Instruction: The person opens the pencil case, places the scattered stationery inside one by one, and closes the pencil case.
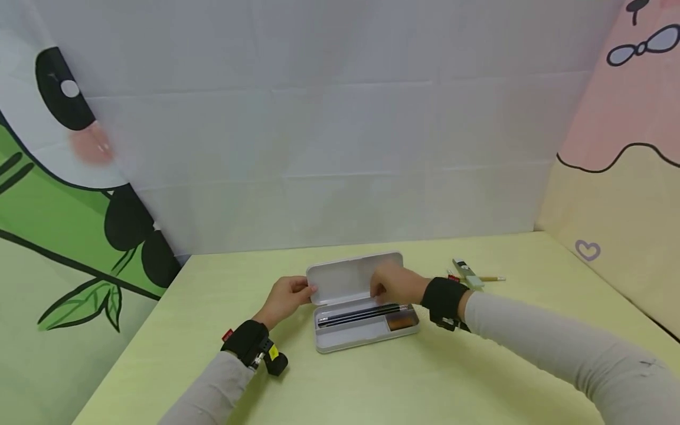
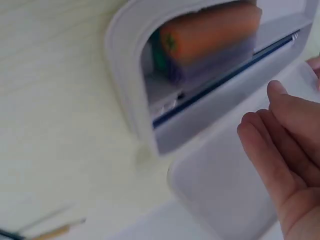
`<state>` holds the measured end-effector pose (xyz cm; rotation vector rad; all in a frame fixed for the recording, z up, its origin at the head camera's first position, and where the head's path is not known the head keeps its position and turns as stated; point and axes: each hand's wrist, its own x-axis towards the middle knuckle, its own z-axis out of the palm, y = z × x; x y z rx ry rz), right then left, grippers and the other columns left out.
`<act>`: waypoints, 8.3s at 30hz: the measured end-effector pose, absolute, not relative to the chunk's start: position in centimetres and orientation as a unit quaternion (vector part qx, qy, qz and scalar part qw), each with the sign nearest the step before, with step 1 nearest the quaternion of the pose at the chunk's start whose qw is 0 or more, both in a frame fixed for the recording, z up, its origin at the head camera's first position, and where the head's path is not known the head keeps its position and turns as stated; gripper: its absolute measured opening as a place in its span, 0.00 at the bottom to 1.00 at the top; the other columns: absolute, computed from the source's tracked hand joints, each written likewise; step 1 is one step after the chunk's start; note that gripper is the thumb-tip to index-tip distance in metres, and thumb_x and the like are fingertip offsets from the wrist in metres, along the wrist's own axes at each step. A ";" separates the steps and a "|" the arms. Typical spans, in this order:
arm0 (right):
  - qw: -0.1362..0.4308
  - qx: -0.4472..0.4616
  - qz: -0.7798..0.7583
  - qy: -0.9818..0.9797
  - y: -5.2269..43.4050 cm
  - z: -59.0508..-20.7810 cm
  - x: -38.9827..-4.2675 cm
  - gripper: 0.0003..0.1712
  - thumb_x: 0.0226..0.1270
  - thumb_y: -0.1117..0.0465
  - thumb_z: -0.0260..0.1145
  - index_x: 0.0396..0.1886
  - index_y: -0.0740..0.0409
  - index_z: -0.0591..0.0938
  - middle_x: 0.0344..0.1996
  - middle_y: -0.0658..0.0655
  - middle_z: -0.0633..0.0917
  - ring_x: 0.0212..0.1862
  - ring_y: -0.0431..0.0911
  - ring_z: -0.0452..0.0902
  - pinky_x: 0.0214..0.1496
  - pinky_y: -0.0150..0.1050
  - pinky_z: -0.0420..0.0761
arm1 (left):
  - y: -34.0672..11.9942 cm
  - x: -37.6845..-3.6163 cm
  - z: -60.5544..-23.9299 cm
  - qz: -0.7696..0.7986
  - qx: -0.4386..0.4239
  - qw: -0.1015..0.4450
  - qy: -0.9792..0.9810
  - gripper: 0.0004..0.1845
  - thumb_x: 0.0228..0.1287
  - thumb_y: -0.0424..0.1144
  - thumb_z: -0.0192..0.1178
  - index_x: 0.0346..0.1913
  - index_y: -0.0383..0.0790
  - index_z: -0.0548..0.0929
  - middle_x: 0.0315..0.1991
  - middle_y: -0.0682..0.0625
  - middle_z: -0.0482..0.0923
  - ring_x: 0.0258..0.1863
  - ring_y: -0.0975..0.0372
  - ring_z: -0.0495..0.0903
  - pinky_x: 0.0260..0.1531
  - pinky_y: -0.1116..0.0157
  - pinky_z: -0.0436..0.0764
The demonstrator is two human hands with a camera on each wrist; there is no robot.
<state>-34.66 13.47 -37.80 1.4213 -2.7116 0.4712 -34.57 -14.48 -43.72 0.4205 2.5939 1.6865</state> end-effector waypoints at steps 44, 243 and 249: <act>-0.064 0.019 0.155 -0.986 30.4 -38.1 -41.7 0.23 0.57 0.46 0.69 0.13 0.58 0.82 0.12 0.51 0.81 0.15 0.39 0.77 0.27 0.31 0.79 | -13.9 -33.8 -43.2 0.536 0.135 -0.010 0.833 0.15 0.67 0.30 0.57 0.51 0.21 0.79 0.47 0.29 0.82 0.42 0.47 0.87 0.43 0.58 0.88; 0.022 0.461 0.191 -0.866 17.0 -38.6 -37.9 0.08 0.49 0.66 0.75 0.32 0.62 0.88 0.28 0.57 0.88 0.29 0.40 0.79 0.33 0.27 0.79 | -13.6 -35.8 -43.3 0.530 0.093 -0.020 0.842 0.16 0.68 0.33 0.57 0.52 0.23 0.79 0.47 0.30 0.82 0.43 0.48 0.86 0.44 0.58 0.87; 0.031 0.439 0.177 -0.880 19.2 -38.4 -38.9 0.08 0.48 0.65 0.76 0.31 0.61 0.88 0.26 0.55 0.87 0.28 0.36 0.75 0.31 0.27 0.78 | -13.7 -35.7 -43.4 0.524 0.093 -0.022 0.847 0.15 0.68 0.32 0.57 0.51 0.24 0.80 0.47 0.31 0.83 0.42 0.50 0.87 0.43 0.60 0.88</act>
